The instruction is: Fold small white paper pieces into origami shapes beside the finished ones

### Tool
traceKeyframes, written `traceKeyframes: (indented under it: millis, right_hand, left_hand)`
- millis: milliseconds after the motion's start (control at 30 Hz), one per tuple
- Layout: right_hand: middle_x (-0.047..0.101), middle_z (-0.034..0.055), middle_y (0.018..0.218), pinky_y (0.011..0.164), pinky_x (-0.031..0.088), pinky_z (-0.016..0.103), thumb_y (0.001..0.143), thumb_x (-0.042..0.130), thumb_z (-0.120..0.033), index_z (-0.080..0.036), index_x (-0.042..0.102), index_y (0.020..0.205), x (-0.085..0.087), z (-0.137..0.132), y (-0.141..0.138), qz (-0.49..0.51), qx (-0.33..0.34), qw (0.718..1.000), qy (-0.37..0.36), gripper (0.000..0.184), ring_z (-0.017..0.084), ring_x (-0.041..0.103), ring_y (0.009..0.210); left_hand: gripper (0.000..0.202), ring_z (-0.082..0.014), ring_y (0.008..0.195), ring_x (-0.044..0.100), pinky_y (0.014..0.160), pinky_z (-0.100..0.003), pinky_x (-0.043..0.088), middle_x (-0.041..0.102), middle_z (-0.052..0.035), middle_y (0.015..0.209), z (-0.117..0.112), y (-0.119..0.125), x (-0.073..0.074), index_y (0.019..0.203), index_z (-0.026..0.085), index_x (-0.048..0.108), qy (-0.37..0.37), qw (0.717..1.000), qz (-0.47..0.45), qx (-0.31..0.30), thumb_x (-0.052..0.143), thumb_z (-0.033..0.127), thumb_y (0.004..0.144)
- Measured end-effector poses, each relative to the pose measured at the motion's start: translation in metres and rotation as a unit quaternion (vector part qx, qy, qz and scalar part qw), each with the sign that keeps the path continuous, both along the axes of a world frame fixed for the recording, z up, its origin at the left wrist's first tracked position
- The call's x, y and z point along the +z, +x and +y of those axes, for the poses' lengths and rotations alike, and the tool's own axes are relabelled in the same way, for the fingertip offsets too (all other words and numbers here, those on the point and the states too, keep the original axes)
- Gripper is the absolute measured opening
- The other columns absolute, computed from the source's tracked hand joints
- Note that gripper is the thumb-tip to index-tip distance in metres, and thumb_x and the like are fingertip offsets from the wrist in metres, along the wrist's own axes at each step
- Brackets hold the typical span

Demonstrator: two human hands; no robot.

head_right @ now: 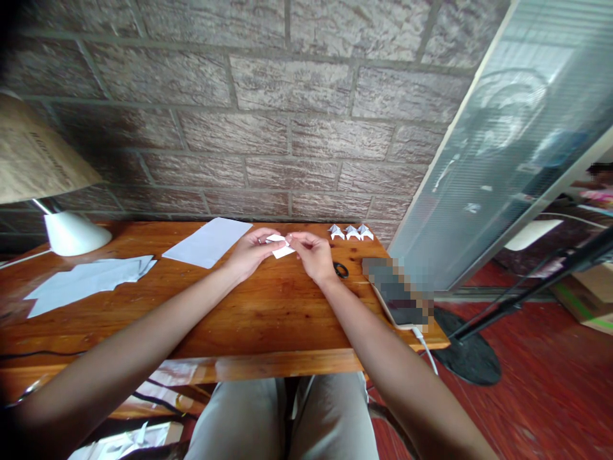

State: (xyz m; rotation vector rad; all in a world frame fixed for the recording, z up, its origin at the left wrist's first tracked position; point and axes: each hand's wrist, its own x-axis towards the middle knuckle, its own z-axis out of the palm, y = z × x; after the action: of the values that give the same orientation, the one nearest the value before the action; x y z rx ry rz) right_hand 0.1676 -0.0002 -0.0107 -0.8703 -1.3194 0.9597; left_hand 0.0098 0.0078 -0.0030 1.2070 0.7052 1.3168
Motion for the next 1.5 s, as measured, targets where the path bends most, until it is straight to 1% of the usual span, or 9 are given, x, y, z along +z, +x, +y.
traceKeyframes:
  millis: [233, 367, 600, 800, 1033, 1167, 1267, 1367, 1500]
  right_hand:
    - [0.073, 0.0024, 0.082, 0.053, 0.040, 0.024, 0.067, 0.077, -0.042, -0.021, 0.075, 0.083, 0.004, -0.004, -0.004, 0.031, 0.013, 0.999, -0.010, 0.026, 0.014, 0.057, 0.067]
    - [0.073, 0.0017, 0.078, 0.052, 0.038, 0.024, 0.065, 0.078, -0.040, -0.021, 0.075, 0.080, 0.006, -0.005, -0.004, 0.043, 0.013, 0.999, -0.021, 0.024, 0.013, 0.054, 0.063]
    - [0.071, 0.0007, 0.072, 0.051, 0.034, 0.024, 0.065, 0.079, -0.039, -0.021, 0.075, 0.079, 0.009, -0.007, -0.007, 0.067, 0.015, 0.997, -0.026, 0.023, 0.010, 0.049, 0.057]
    - [0.073, 0.0023, 0.080, 0.053, 0.036, 0.023, 0.061, 0.082, -0.037, -0.021, 0.076, 0.085, 0.014, -0.010, -0.003, 0.041, 0.050, 0.996, -0.062, 0.030, 0.012, 0.055, 0.065]
    - [0.072, 0.0023, 0.081, 0.054, 0.038, 0.021, 0.059, 0.083, -0.036, -0.021, 0.076, 0.079, 0.012, -0.006, 0.004, 0.045, 0.075, 0.991, -0.099, 0.026, 0.012, 0.058, 0.070]
    - [0.072, 0.0037, 0.084, 0.056, 0.041, 0.021, 0.066, 0.077, -0.047, -0.021, 0.074, 0.078, 0.011, -0.005, 0.005, 0.040, 0.083, 0.990, -0.106, 0.029, 0.015, 0.062, 0.079]
    - [0.072, 0.0035, 0.079, 0.056, 0.040, 0.021, 0.071, 0.072, -0.052, -0.019, 0.073, 0.077, 0.012, -0.007, 0.005, -0.006, 0.072, 0.995, -0.072, 0.033, 0.014, 0.061, 0.075]
    - [0.071, 0.0018, 0.077, 0.055, 0.038, 0.022, 0.067, 0.077, -0.046, -0.019, 0.074, 0.079, 0.013, -0.007, 0.004, -0.028, 0.070, 0.996, -0.050, 0.030, 0.013, 0.058, 0.069]
    - [0.072, 0.0031, 0.080, 0.057, 0.039, 0.022, 0.067, 0.077, -0.044, -0.019, 0.072, 0.078, 0.013, -0.006, 0.004, 0.030, 0.074, 0.992, -0.098, 0.028, 0.014, 0.062, 0.075]
  left_hand:
    - [0.035, -0.0140, 0.074, 0.060, 0.074, -0.029, 0.046, 0.068, -0.0005, 0.078, 0.003, -0.001, -0.003, 0.079, 0.016, 0.067, 0.007, 1.000, 0.011, 0.014, 0.086, 0.031, 0.054]
    - [0.034, -0.0136, 0.073, 0.060, 0.071, -0.028, 0.046, 0.067, -0.0003, 0.077, 0.002, -0.002, -0.003, 0.078, 0.016, 0.067, 0.022, 0.999, 0.025, 0.016, 0.085, 0.032, 0.055]
    - [0.030, -0.0125, 0.071, 0.059, 0.070, -0.026, 0.045, 0.067, 0.0003, 0.076, 0.000, 0.001, 0.001, 0.078, 0.015, 0.067, 0.016, 0.999, 0.008, 0.028, 0.084, 0.027, 0.056]
    - [0.032, -0.0137, 0.075, 0.061, 0.074, -0.028, 0.046, 0.066, 0.0007, 0.077, -0.002, -0.003, 0.004, 0.081, 0.016, 0.066, -0.024, 0.999, -0.025, 0.000, 0.084, 0.024, 0.054]
    - [0.034, -0.0136, 0.072, 0.060, 0.070, -0.026, 0.044, 0.068, 0.0002, 0.079, 0.000, -0.002, 0.003, 0.085, 0.017, 0.066, 0.054, 0.996, 0.047, 0.043, 0.082, 0.029, 0.058]
    - [0.038, -0.0156, 0.072, 0.060, 0.070, -0.028, 0.044, 0.068, -0.0002, 0.080, -0.002, -0.001, 0.006, 0.088, 0.018, 0.065, 0.055, 0.994, 0.067, 0.067, 0.083, 0.032, 0.057]
    - [0.038, -0.0160, 0.072, 0.061, 0.070, -0.028, 0.044, 0.068, -0.0005, 0.079, -0.004, -0.002, 0.007, 0.089, 0.018, 0.065, 0.054, 0.994, 0.076, 0.062, 0.082, 0.032, 0.058]
    - [0.040, -0.0159, 0.072, 0.061, 0.070, -0.028, 0.045, 0.068, -0.0001, 0.077, -0.005, -0.003, 0.009, 0.091, 0.018, 0.065, 0.056, 0.994, 0.080, 0.048, 0.082, 0.032, 0.057]
    - [0.042, -0.0164, 0.074, 0.061, 0.071, -0.029, 0.046, 0.069, -0.0007, 0.080, -0.003, -0.004, 0.010, 0.094, 0.018, 0.065, 0.057, 0.994, 0.081, 0.046, 0.082, 0.032, 0.059]
